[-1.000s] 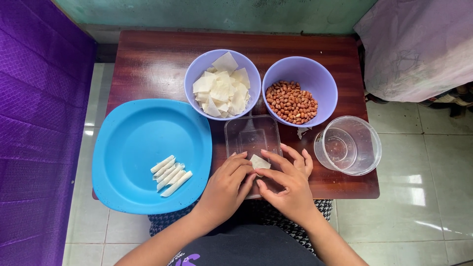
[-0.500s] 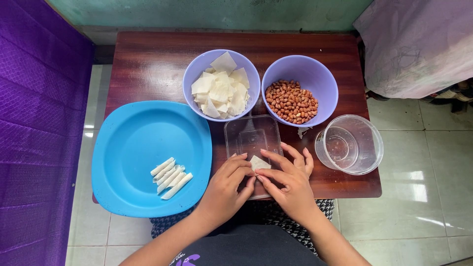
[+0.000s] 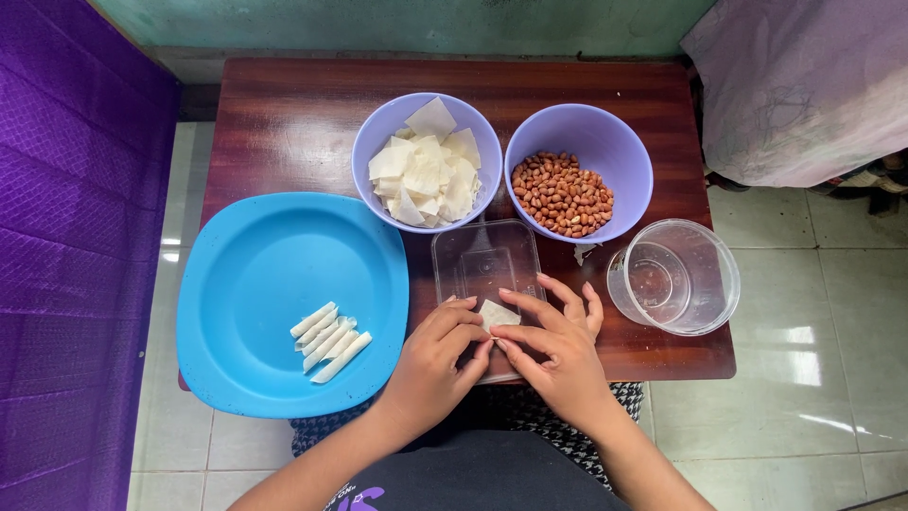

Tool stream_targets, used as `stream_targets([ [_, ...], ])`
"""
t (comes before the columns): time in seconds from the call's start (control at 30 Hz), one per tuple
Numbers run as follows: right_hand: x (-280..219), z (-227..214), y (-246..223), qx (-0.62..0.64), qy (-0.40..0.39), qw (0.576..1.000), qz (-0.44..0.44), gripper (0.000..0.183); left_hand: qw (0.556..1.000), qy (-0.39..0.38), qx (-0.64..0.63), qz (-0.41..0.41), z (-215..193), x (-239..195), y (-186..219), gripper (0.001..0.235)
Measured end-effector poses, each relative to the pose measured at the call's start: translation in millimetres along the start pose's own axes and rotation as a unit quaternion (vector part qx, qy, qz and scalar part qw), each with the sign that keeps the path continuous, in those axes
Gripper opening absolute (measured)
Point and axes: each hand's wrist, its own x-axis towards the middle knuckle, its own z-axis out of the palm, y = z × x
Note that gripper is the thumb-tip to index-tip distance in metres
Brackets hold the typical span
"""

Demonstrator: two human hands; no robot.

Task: Manually wrapping individual peanuts in small squares of white dough or paper to prepare a snack.

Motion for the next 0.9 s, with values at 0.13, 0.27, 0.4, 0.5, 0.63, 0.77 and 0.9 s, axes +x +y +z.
stream_targets([
  [0.13, 0.2, 0.1, -0.7, 0.002, 0.004, 1.000, 0.002, 0.014, 1.000, -0.001, -0.002, 0.001, -1.7, 2.9, 2.0, 0.007],
  [0.27, -0.1, 0.8, 0.1, -0.001, 0.005, 1.000, -0.002, 0.015, 1.000, -0.008, 0.004, 0.003, -2.3, 2.9, 1.9, 0.009],
  [0.4, 1.3, -0.6, -4.1, 0.000, 0.015, 1.000, 0.022, 0.015, 1.000, -0.018, 0.002, 0.002, -3.6, 4.2, 3.0, 0.007],
  [0.5, 2.0, -0.5, -2.7, -0.002, 0.016, 1.000, 0.024, 0.009, 1.000, -0.017, 0.000, 0.001, -2.6, 3.2, 1.3, 0.007],
  [0.63, 2.4, -0.5, -4.0, -0.004, 0.016, 1.000, 0.026, 0.006, 1.000, -0.021, 0.000, -0.004, -2.5, 2.5, 0.9, 0.007],
  [0.77, 1.9, -0.1, -4.3, -0.016, 0.019, 0.999, 0.024, 0.005, 1.000, -0.024, 0.001, -0.006, -3.6, 3.9, 2.2, 0.007],
  [0.9, 1.9, -1.0, -5.8, -0.020, 0.006, 0.999, 0.028, 0.007, 1.000, -0.028, 0.001, -0.011, -3.5, 3.4, 2.4, 0.007],
])
